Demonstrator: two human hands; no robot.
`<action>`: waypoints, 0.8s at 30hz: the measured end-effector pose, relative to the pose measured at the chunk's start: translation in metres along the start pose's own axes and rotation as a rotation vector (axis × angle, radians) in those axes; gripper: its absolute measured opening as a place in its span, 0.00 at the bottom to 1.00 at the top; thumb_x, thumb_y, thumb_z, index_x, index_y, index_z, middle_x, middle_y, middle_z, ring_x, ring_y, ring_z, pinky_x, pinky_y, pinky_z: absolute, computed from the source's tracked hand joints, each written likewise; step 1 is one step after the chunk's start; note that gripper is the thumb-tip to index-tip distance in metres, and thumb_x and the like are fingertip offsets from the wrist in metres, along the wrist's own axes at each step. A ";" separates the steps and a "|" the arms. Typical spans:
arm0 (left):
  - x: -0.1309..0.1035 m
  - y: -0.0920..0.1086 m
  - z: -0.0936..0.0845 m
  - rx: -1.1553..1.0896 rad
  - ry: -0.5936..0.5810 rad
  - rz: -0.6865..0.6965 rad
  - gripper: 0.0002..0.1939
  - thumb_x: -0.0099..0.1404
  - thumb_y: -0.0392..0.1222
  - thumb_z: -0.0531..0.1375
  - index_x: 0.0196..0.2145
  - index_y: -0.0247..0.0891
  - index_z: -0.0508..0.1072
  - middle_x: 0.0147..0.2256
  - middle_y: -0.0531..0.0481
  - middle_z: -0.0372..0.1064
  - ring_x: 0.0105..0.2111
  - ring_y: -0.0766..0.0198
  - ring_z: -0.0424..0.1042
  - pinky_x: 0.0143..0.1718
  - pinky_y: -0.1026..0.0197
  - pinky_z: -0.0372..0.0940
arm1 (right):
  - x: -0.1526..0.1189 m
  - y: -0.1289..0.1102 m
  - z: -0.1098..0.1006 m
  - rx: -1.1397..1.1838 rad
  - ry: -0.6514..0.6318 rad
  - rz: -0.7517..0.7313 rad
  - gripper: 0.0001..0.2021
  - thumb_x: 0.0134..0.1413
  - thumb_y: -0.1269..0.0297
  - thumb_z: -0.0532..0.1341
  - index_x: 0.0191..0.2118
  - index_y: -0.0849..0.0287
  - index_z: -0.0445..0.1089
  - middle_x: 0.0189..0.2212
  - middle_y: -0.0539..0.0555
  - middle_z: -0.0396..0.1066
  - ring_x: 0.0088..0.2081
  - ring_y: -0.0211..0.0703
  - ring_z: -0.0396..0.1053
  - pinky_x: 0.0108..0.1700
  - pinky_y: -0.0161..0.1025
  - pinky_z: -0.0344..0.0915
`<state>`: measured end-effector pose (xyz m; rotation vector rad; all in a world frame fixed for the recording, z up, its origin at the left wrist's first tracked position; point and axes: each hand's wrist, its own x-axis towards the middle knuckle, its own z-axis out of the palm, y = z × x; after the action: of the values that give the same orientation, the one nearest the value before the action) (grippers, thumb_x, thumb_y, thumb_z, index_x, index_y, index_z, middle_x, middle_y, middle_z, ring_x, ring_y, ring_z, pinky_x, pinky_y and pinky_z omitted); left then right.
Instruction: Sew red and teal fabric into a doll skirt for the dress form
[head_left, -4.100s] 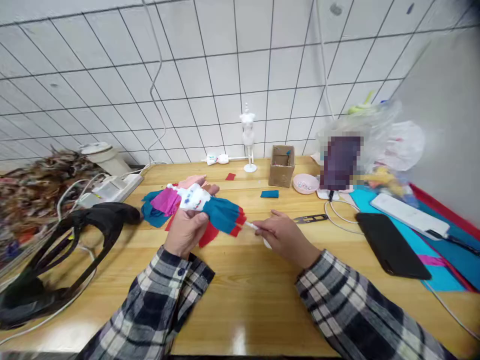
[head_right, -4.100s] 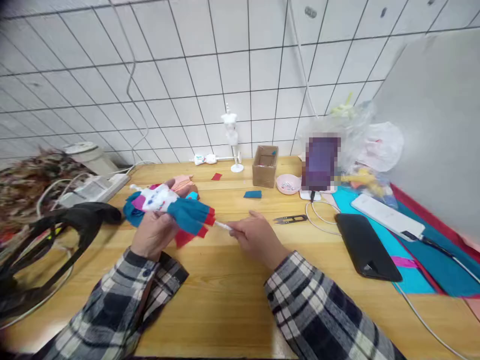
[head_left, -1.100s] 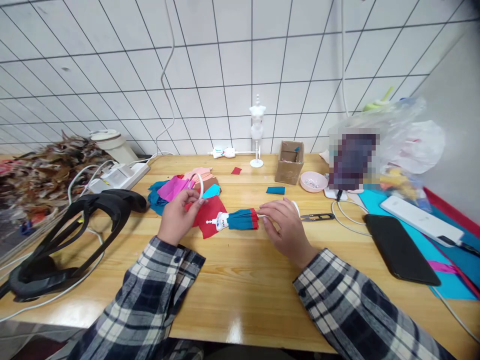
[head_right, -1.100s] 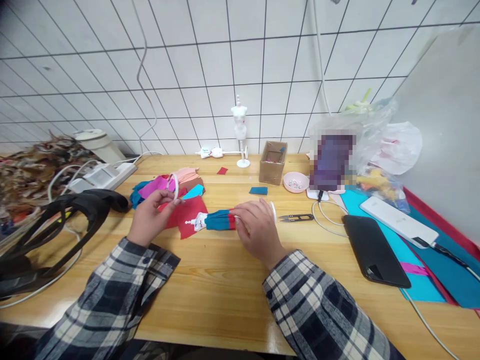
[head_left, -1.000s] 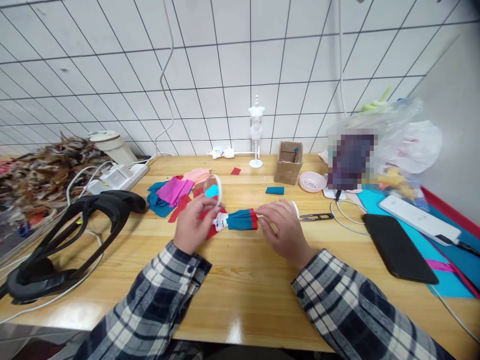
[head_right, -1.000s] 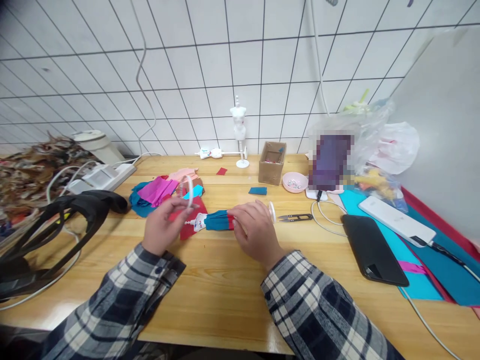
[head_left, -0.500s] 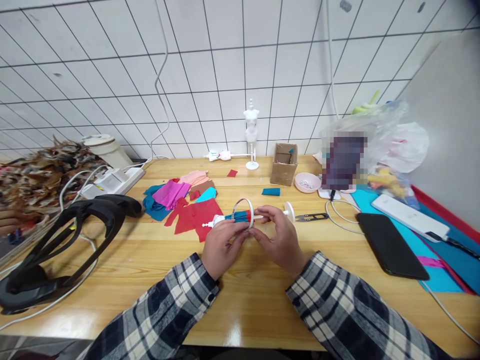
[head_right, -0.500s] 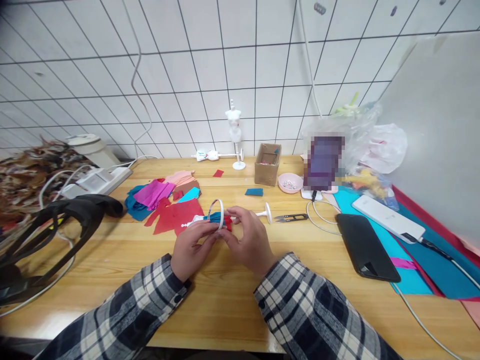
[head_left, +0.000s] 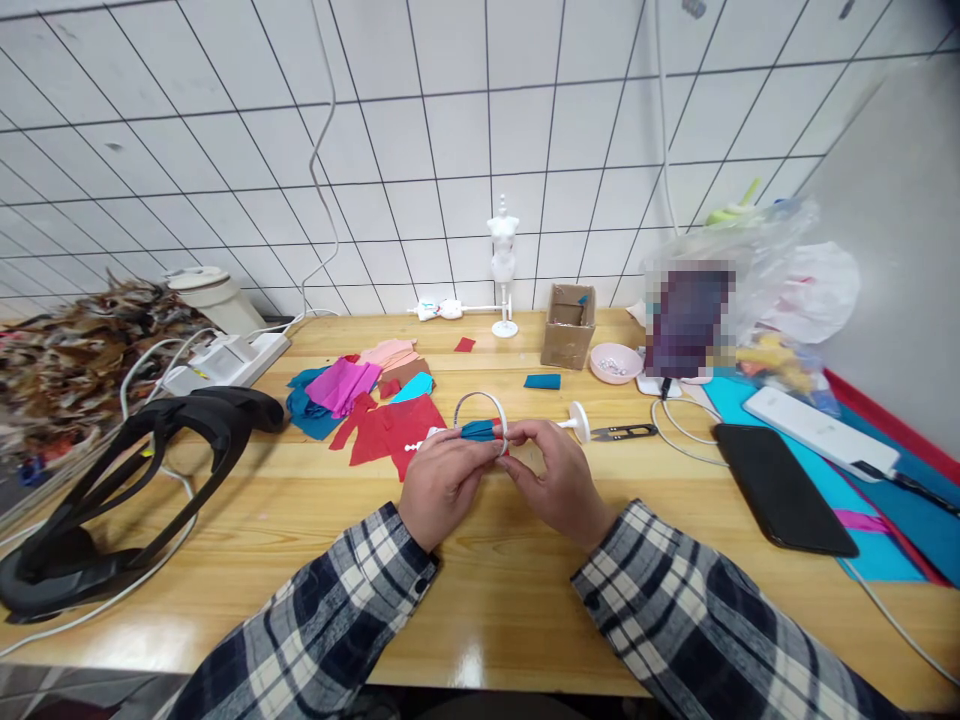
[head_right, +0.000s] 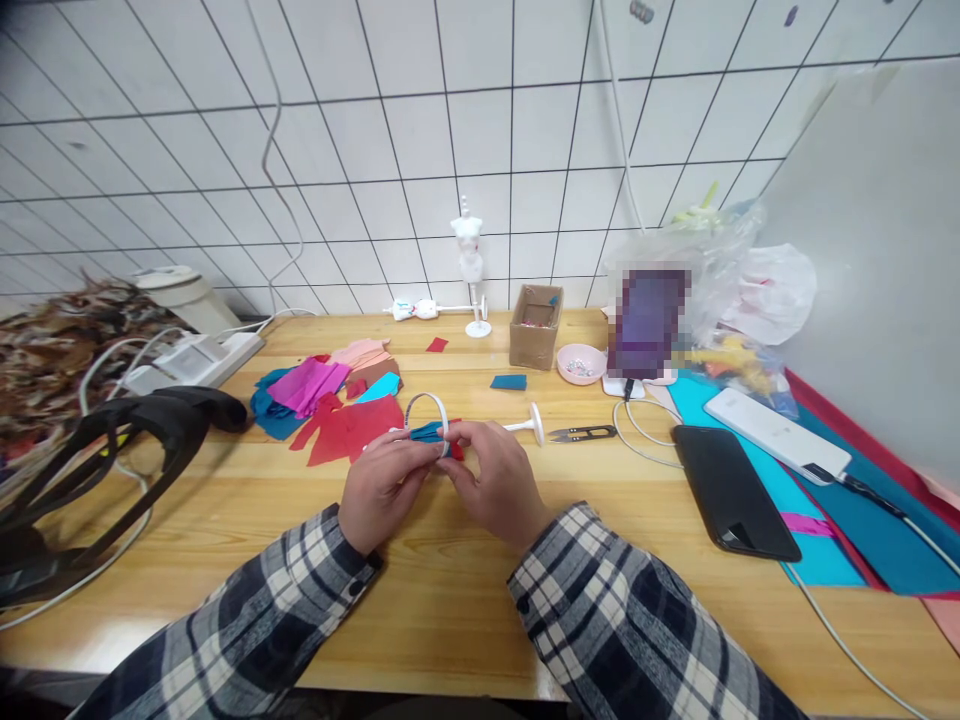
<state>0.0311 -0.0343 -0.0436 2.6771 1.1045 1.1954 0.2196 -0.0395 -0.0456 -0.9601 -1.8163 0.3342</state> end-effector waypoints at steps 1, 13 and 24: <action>0.000 0.000 0.000 0.007 -0.006 0.005 0.12 0.68 0.32 0.56 0.45 0.44 0.73 0.41 0.53 0.80 0.38 0.65 0.78 0.53 0.54 0.64 | 0.000 0.000 0.000 0.004 -0.006 -0.010 0.07 0.60 0.63 0.61 0.43 0.54 0.66 0.40 0.55 0.75 0.41 0.47 0.72 0.44 0.46 0.68; 0.002 0.000 -0.008 0.056 -0.033 0.080 0.13 0.67 0.29 0.56 0.44 0.43 0.73 0.42 0.54 0.79 0.41 0.66 0.78 0.55 0.55 0.60 | 0.001 0.002 -0.002 0.011 -0.007 0.003 0.21 0.55 0.65 0.64 0.53 0.54 0.61 0.44 0.56 0.73 0.41 0.47 0.72 0.47 0.49 0.69; 0.004 0.001 -0.001 0.052 -0.205 0.080 0.14 0.69 0.36 0.54 0.50 0.36 0.70 0.39 0.44 0.76 0.41 0.56 0.74 0.45 0.52 0.67 | -0.001 0.001 0.000 0.141 -0.094 0.040 0.08 0.57 0.69 0.62 0.40 0.53 0.63 0.45 0.55 0.75 0.48 0.48 0.73 0.50 0.48 0.69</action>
<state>0.0325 -0.0327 -0.0403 2.8297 1.0211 0.8870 0.2200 -0.0388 -0.0471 -0.8962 -1.8332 0.5332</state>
